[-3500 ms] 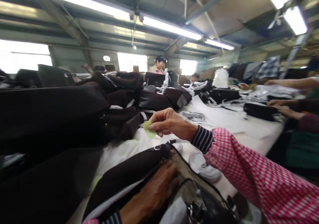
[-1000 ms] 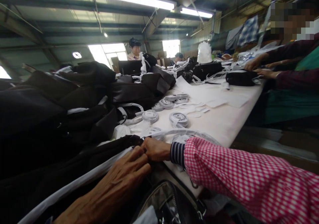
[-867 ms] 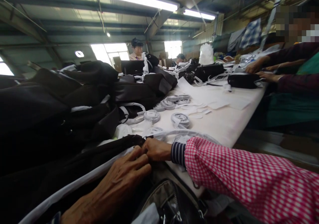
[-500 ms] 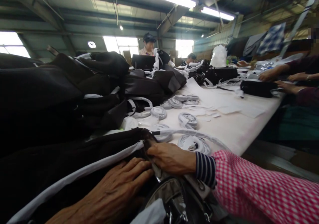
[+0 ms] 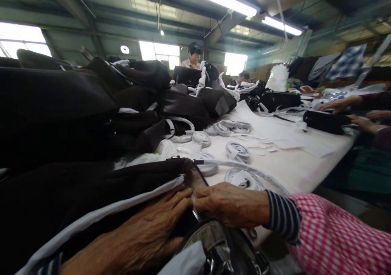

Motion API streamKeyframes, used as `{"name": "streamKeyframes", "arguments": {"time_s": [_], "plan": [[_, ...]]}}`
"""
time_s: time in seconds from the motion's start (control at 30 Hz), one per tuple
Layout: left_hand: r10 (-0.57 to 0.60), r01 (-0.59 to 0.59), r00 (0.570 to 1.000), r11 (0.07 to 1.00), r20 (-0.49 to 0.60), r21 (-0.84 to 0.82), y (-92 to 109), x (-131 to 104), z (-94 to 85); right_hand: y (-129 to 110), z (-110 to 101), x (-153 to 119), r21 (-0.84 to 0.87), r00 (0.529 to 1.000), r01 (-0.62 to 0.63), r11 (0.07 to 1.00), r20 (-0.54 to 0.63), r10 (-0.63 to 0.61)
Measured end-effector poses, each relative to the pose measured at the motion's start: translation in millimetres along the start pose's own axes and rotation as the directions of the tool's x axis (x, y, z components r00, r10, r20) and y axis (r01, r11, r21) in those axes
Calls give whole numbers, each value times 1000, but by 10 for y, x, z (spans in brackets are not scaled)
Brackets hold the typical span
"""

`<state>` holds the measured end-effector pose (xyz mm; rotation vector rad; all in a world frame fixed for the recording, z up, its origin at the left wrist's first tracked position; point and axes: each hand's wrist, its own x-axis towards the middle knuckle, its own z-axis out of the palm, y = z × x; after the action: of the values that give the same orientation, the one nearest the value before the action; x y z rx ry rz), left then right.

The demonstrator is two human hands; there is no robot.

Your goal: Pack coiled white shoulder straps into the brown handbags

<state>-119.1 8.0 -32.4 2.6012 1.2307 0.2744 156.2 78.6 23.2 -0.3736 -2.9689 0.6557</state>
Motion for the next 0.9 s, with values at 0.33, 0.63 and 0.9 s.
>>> {"name": "streamKeyframes", "arguments": {"time_s": [0.33, 0.63, 0.9], "plan": [[-54, 68, 992, 990, 117, -124, 112, 169, -308, 24, 37, -33, -186, 997, -79, 979, -36, 73], [224, -187, 972, 922, -73, 340, 214, 378, -130, 383, 245, 407, -256, 916, -276, 926, -362, 174], [-38, 106, 979, 932, -198, 346, -130, 814, -431, 506, 437, 548, -73, 717, -170, 983, -693, 72]]}}
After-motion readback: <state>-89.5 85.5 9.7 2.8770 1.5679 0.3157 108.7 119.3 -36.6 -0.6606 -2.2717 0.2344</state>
